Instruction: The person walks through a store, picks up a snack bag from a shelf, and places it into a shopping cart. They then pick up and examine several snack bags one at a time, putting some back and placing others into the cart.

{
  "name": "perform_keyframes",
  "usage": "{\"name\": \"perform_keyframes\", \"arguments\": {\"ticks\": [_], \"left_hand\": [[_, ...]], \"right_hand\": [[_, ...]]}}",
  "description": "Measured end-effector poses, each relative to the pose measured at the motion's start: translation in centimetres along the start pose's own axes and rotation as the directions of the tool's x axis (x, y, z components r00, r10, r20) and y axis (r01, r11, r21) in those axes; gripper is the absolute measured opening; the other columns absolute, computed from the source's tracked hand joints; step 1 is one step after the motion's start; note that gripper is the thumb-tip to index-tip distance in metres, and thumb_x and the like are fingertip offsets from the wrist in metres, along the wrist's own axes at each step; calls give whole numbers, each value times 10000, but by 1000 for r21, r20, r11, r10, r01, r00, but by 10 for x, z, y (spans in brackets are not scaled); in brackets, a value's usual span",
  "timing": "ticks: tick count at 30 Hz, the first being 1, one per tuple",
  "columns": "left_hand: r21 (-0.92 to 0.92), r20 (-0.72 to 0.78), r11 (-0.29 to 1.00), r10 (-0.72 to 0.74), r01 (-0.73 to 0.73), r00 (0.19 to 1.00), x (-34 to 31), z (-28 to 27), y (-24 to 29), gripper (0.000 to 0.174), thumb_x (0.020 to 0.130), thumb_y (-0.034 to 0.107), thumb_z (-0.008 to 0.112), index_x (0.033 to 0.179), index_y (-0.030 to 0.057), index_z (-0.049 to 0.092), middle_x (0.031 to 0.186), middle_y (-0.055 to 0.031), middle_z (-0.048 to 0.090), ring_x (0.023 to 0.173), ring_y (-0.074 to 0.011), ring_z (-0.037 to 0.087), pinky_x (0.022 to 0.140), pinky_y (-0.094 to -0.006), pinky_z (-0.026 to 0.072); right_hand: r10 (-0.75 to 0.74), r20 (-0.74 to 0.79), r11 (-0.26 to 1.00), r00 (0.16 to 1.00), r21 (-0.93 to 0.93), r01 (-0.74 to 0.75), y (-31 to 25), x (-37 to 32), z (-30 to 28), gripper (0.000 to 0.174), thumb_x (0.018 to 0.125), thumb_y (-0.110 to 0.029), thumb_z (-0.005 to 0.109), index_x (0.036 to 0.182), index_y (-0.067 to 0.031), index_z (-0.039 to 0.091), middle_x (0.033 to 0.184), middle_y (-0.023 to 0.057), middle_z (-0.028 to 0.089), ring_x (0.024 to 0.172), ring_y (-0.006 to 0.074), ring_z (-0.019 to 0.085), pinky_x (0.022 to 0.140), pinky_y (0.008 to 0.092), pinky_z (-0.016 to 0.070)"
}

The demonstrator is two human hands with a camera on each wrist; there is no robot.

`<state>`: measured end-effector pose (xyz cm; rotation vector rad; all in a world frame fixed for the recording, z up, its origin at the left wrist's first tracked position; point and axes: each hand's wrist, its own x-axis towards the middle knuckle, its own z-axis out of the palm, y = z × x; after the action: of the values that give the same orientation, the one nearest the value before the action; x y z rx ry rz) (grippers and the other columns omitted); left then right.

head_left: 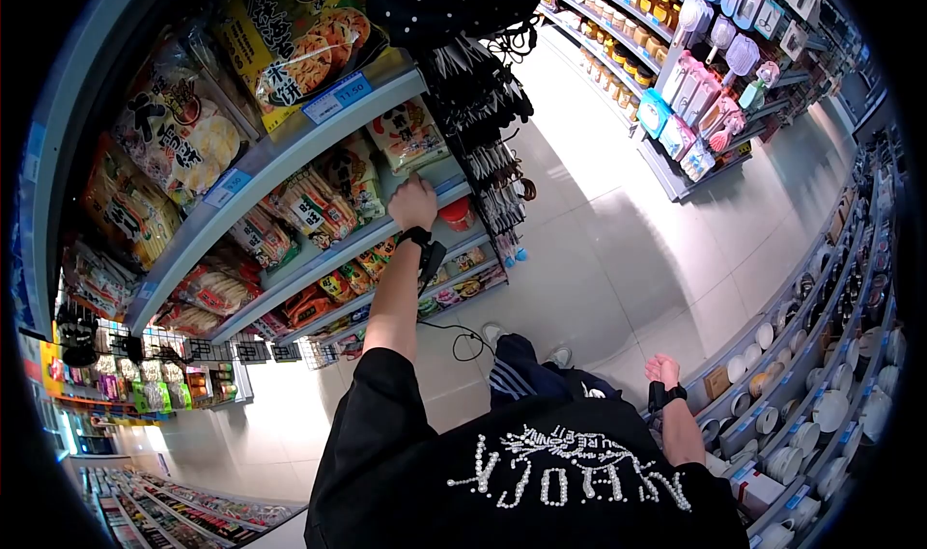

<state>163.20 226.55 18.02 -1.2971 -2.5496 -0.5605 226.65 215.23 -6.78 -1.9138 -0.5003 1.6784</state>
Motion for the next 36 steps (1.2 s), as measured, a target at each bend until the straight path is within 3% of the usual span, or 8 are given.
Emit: {"name": "perform_keyframes", "arguments": {"ticks": [36], "left_hand": [[14,-22,1000,-17,17,1000,2,0,2,196,816,229,461,842,86,592,707,-125,635,628,-305,618,539,-422,502]], "right_hand": [[30,-26,1000,999,6,-30,-5,4,2,350,846,-93,352,1175,-16,443,1057,196,553,873,276,583,686,393,501]]}}
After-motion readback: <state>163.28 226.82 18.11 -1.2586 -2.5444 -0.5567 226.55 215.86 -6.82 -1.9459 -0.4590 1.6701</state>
